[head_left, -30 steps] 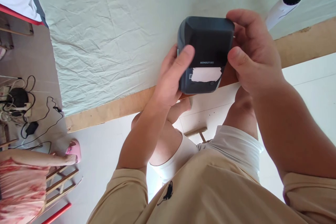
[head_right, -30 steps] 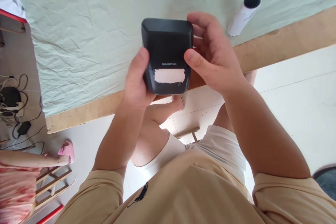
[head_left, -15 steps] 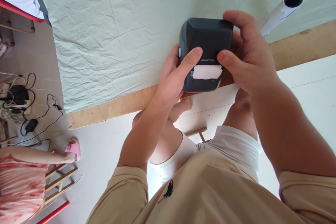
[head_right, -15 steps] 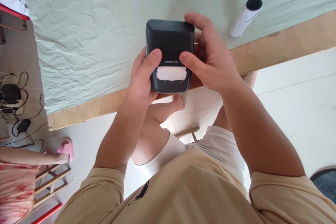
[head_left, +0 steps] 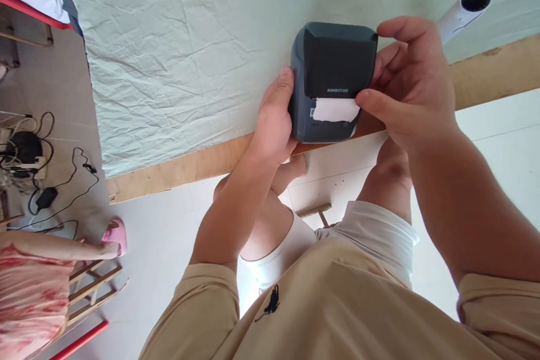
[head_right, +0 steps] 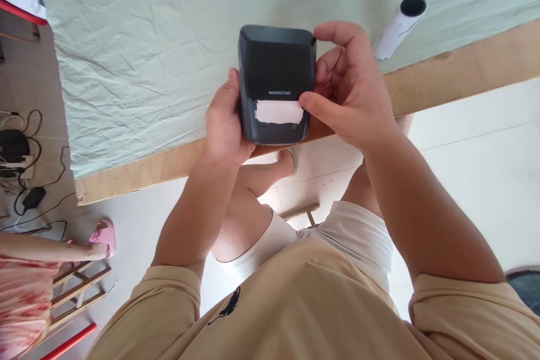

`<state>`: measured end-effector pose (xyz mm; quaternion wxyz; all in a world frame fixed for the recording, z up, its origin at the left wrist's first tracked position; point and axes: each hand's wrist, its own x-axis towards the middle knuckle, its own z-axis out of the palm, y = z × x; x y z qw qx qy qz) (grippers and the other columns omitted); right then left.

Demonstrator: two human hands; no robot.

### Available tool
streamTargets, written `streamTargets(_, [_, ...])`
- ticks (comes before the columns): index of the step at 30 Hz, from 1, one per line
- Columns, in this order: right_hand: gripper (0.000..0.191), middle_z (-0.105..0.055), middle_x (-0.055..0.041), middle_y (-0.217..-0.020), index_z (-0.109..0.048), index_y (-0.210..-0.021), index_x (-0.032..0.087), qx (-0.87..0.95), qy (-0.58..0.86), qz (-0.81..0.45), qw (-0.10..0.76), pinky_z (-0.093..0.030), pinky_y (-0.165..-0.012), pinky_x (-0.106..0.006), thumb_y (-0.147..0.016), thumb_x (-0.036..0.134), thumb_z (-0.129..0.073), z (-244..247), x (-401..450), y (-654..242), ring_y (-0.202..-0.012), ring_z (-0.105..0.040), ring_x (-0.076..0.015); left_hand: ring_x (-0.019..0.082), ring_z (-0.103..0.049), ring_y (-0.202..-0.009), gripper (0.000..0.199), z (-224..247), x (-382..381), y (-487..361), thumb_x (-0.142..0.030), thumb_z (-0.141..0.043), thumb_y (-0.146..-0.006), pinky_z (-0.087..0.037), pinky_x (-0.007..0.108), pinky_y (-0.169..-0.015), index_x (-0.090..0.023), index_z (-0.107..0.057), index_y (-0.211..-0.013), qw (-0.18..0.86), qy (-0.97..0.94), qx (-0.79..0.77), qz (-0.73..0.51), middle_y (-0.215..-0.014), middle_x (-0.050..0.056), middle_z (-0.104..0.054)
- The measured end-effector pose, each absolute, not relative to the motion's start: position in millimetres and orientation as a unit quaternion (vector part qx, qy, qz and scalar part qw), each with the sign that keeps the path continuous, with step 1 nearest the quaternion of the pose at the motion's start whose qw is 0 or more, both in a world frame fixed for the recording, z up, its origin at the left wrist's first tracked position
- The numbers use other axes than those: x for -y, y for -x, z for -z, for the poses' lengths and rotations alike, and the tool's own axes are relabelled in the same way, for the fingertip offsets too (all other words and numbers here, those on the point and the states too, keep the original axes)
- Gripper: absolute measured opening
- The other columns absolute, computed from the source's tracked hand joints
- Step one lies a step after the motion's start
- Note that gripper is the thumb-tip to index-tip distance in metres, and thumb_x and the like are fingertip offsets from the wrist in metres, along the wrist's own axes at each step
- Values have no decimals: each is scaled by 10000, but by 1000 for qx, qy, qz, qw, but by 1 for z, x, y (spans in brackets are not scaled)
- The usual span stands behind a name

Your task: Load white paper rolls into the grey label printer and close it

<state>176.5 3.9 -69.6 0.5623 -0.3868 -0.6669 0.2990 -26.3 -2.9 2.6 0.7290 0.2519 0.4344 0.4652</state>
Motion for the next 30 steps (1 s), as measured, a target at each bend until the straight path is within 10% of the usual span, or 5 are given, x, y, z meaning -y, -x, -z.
streamTargets(6, [918, -521, 77, -795, -549, -1491, 486, 669, 395, -287, 560, -487, -501, -270, -721, 782, -952, 66, -4, -177, -578, -509, -90, 305, -712, -1422, 396, -8, 4, 25, -469, -502, -1127, -602, 457, -1177, -206, -709, -915, 722, -236, -458, -462, -950, 45, -741])
streamTargets(13, [246, -680, 93, -1343, -756, -1185, 419, 593, 495, -161, 614, -548, -499, -213, -1032, 611, -767, 2, 19, -159, -756, -795, -49, 260, -795, -1118, 441, -7, 4, 31, -541, -526, -1112, -636, 439, -1109, -158, -743, -1089, 762, -273, -398, -432, -1046, 89, -789])
streamTargets(19, [58, -676, 38, -833, -746, -1021, 334, 703, 564, -72, 428, -643, -660, -386, -1004, 379, -778, -22, 14, -159, -749, -737, -169, 338, -797, -1211, 493, -19, 10, 28, -693, -695, -983, -669, 469, -1049, -204, -749, -1016, 751, -264, -470, -381, -894, 50, -753])
streamTargets(24, [313, -626, 22, -700, -781, -1119, 396, 778, 591, -52, 207, -650, -731, -507, -837, 352, -910, -32, -4, -161, -769, -710, -279, 325, -772, -1250, 498, -11, 9, 30, -729, -685, -979, -658, 396, -951, -235, -752, -985, 734, -278, -478, -394, -909, 50, -718])
streamTargets(30, [511, -802, 79, -1013, -785, -1214, 444, 759, 562, -178, 278, -649, -748, -466, -772, 247, -949, -36, -2, -173, -727, -707, -177, 283, -794, -1145, 457, -23, 11, 28, -691, -748, -959, -675, 389, -946, -235, -721, -982, 736, -265, -471, -407, -894, 23, -719])
